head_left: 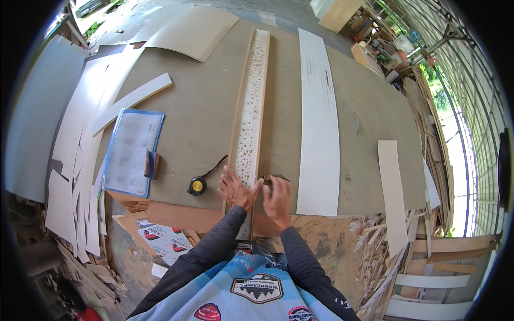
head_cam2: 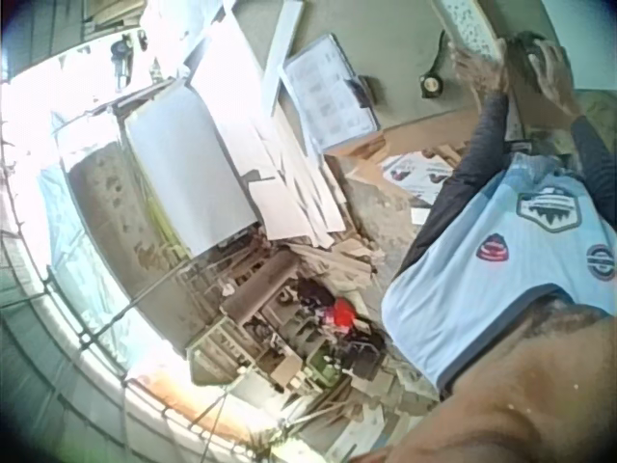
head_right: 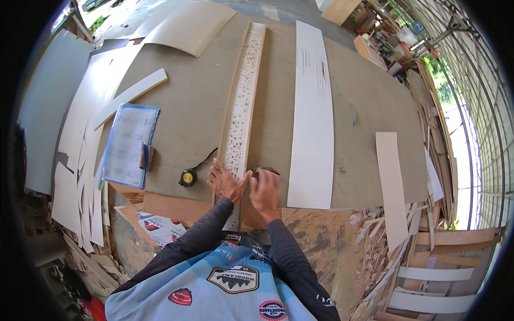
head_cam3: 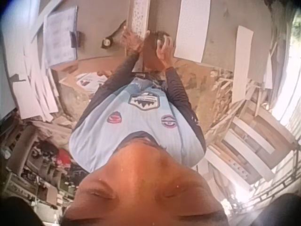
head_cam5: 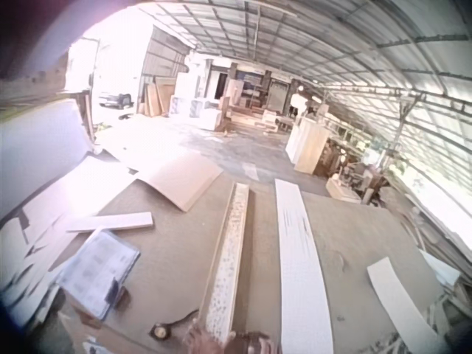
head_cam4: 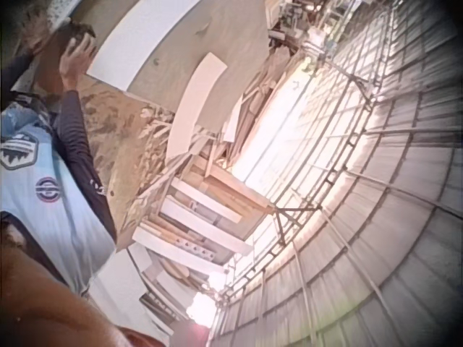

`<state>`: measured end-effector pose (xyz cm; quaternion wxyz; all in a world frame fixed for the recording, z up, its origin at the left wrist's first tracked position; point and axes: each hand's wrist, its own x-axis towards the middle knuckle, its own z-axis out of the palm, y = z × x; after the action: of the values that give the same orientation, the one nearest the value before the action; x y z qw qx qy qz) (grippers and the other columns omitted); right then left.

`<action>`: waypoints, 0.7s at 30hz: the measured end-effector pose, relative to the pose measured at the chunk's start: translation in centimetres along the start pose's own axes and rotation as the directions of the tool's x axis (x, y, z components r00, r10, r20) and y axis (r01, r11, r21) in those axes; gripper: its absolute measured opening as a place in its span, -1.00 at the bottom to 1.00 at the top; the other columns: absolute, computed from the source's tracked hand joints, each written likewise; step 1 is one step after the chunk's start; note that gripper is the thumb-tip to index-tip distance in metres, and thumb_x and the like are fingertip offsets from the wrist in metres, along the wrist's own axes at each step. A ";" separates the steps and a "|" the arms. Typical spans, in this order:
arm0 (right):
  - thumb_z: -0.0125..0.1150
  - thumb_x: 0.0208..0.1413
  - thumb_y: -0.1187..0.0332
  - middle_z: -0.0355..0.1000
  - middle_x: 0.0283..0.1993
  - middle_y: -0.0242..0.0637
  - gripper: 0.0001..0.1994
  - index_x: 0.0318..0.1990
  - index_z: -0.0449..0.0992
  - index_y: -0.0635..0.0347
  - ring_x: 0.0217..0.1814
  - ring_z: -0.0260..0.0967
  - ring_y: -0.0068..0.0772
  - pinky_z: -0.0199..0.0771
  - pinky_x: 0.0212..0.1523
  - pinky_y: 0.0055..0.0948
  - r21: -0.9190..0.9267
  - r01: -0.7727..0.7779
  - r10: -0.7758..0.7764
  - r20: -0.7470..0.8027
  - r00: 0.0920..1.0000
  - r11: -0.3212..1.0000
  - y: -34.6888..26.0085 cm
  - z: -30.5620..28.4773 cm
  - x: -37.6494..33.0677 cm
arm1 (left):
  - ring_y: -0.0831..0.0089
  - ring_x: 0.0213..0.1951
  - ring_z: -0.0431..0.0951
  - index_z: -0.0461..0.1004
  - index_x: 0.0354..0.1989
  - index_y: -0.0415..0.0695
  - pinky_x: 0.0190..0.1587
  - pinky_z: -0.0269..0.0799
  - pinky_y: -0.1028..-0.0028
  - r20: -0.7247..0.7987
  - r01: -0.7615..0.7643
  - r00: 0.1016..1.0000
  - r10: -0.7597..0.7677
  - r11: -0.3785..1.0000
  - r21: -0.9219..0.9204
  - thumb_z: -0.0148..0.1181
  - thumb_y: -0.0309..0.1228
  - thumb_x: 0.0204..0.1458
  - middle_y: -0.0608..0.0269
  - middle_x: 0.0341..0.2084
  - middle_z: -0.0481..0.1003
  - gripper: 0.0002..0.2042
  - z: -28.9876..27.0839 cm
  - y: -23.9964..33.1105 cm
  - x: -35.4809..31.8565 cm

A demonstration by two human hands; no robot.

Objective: The person uses a handheld router on a board, fits a white panel into a cabinet frame, and then measures and hammers nails into a wooden board on a workbench.

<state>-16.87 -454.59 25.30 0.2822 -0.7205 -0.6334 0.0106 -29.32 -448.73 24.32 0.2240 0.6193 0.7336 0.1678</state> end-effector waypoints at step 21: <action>0.09 0.08 0.40 0.47 -0.38 -0.29 -0.77 -0.12 0.38 0.27 -0.40 0.39 -0.57 0.40 -0.37 -0.53 0.641 -0.658 0.516 0.438 0.736 0.395 -1.3 -3.4 -3.4 | -0.10 0.46 -0.33 -0.03 0.37 -0.21 0.39 -0.35 -0.09 0.078 -0.298 0.950 0.301 0.953 -0.048 0.29 0.27 -0.13 -0.23 0.36 -0.10 0.05 2.1 1.6 19.4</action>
<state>-17.42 -459.05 27.54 0.4813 -0.7025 -0.2910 0.4362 -29.38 -429.45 21.02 0.2376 0.7259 0.6179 0.1864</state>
